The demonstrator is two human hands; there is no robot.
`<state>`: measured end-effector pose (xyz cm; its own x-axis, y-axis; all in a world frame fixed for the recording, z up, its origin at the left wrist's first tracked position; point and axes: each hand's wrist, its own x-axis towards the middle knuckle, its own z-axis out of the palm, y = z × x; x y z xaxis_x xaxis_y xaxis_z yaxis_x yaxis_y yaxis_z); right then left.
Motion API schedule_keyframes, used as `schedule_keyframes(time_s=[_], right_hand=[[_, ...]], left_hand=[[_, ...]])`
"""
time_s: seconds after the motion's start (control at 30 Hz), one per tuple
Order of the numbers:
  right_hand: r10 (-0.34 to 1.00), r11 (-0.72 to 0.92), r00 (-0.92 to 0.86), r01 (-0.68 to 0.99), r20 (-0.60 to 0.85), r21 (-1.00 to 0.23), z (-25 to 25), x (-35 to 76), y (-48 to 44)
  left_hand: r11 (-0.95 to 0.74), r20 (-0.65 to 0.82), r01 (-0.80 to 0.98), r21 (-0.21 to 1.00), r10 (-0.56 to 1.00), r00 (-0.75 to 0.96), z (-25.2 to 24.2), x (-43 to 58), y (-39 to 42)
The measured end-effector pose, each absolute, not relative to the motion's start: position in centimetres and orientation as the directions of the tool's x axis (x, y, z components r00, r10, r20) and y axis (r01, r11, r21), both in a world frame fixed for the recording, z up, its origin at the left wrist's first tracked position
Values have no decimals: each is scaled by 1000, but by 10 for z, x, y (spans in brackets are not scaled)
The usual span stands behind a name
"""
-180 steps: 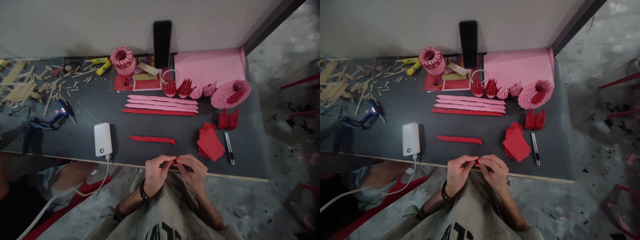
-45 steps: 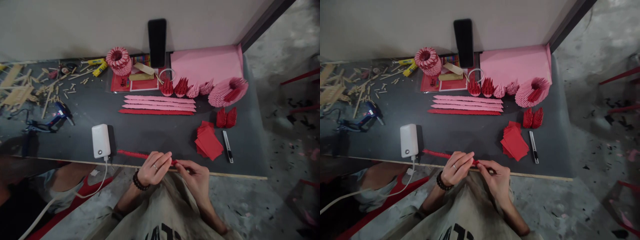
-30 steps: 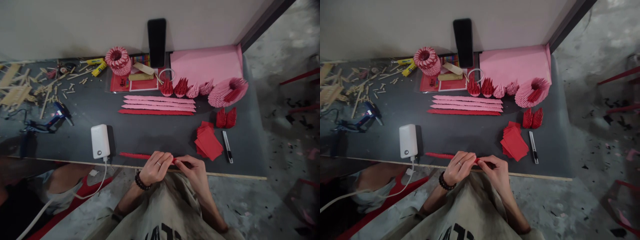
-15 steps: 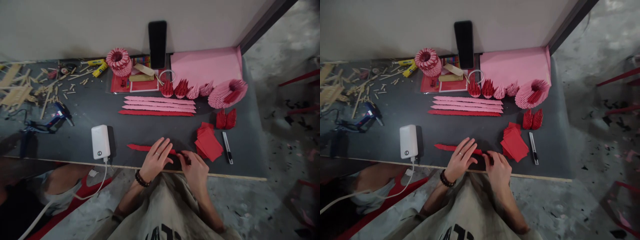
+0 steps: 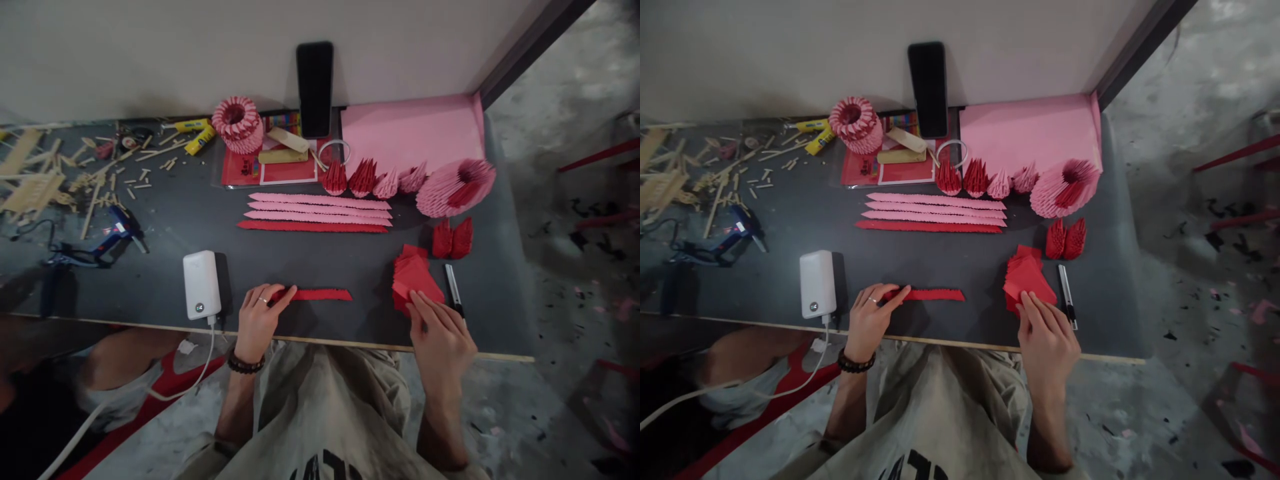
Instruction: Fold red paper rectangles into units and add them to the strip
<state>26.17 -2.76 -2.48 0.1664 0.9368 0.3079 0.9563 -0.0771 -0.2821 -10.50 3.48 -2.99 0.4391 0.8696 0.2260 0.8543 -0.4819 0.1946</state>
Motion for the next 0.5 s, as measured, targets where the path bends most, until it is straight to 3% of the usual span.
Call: schedule_keyframes(time_s=[0.2, 0.37, 0.5], right_hand=[[949, -87, 111, 992, 295, -94, -23, 257, -30], [917, -92, 141, 985, 373, -146, -27, 258, -39], [902, -70, 112, 991, 417, -116, -22, 255, -39]], left_hand=[[-515, 251, 845, 143, 845, 473, -35, -106, 39], [-510, 307, 847, 151, 838, 450, -31, -101, 40], [-505, 380, 820, 270, 838, 391, -21, -83, 33]])
